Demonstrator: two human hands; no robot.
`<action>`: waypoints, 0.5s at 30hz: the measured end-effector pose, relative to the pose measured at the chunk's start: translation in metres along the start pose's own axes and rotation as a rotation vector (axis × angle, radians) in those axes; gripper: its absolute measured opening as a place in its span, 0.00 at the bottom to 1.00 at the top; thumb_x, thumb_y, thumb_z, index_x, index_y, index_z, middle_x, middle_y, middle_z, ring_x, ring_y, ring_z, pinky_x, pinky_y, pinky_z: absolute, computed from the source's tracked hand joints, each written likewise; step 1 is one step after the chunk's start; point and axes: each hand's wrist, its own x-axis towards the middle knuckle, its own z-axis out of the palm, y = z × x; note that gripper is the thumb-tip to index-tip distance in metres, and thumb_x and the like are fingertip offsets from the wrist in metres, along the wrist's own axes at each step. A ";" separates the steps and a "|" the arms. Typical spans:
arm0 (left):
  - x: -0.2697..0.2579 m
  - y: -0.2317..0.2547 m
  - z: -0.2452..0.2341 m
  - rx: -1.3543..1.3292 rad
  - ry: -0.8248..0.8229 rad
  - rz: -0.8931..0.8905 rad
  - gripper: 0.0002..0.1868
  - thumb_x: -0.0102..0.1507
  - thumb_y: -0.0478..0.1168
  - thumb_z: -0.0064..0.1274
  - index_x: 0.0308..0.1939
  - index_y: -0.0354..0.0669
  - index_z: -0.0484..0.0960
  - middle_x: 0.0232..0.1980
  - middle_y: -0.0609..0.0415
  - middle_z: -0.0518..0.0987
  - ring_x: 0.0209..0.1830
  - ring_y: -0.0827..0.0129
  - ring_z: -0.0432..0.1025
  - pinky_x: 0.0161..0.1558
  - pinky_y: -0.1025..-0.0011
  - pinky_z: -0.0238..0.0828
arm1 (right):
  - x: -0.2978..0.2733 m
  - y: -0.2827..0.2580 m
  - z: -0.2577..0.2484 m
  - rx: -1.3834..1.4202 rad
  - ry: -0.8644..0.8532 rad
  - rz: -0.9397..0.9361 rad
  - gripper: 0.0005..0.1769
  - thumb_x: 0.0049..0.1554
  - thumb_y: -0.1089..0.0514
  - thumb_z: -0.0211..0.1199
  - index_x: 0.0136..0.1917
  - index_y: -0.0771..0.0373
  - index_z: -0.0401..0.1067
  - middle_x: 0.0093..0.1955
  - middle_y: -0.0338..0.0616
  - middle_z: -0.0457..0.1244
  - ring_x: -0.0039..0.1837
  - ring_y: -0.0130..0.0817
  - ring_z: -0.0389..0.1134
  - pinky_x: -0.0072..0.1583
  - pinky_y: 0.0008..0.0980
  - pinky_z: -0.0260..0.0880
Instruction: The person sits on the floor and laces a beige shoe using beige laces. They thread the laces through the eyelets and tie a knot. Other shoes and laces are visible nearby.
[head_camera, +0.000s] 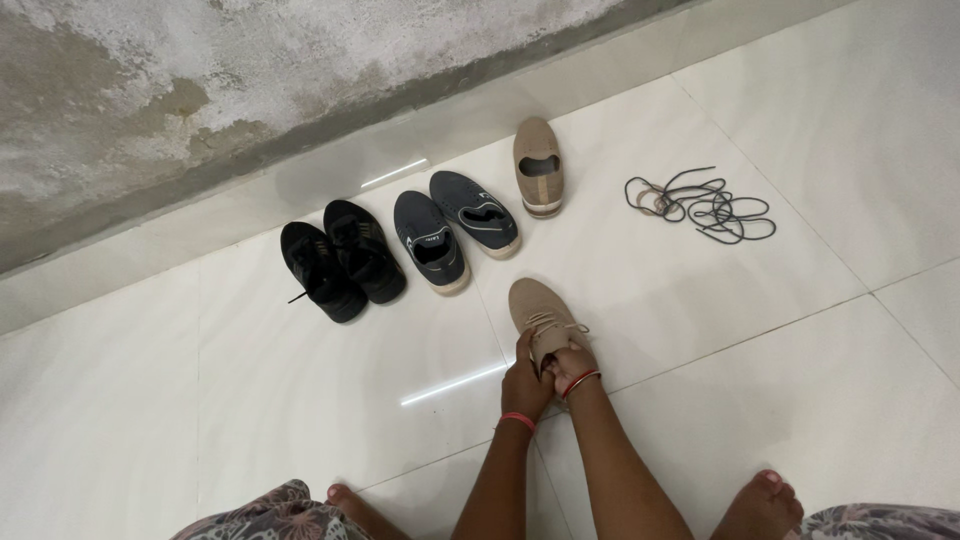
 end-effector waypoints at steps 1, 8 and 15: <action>0.000 0.000 -0.001 -0.005 0.007 0.021 0.42 0.60 0.36 0.52 0.77 0.57 0.54 0.32 0.43 0.82 0.34 0.51 0.79 0.41 0.58 0.74 | 0.001 0.000 0.001 -0.019 -0.010 -0.017 0.24 0.58 0.76 0.45 0.66 0.71 0.67 0.58 0.54 0.67 0.53 0.40 0.71 0.49 0.35 0.74; 0.006 -0.007 -0.003 -0.041 -0.024 0.036 0.46 0.58 0.35 0.54 0.78 0.57 0.50 0.27 0.45 0.79 0.30 0.54 0.77 0.38 0.60 0.73 | 0.006 0.000 0.006 -0.039 0.049 0.021 0.24 0.60 0.74 0.44 0.67 0.71 0.67 0.59 0.53 0.67 0.55 0.42 0.71 0.50 0.38 0.73; 0.012 -0.016 0.000 -0.066 -0.068 0.061 0.48 0.58 0.35 0.53 0.78 0.56 0.44 0.29 0.47 0.79 0.31 0.55 0.78 0.39 0.62 0.73 | 0.011 0.002 0.006 0.002 0.049 0.020 0.23 0.61 0.72 0.43 0.67 0.67 0.65 0.62 0.53 0.66 0.60 0.42 0.71 0.57 0.41 0.76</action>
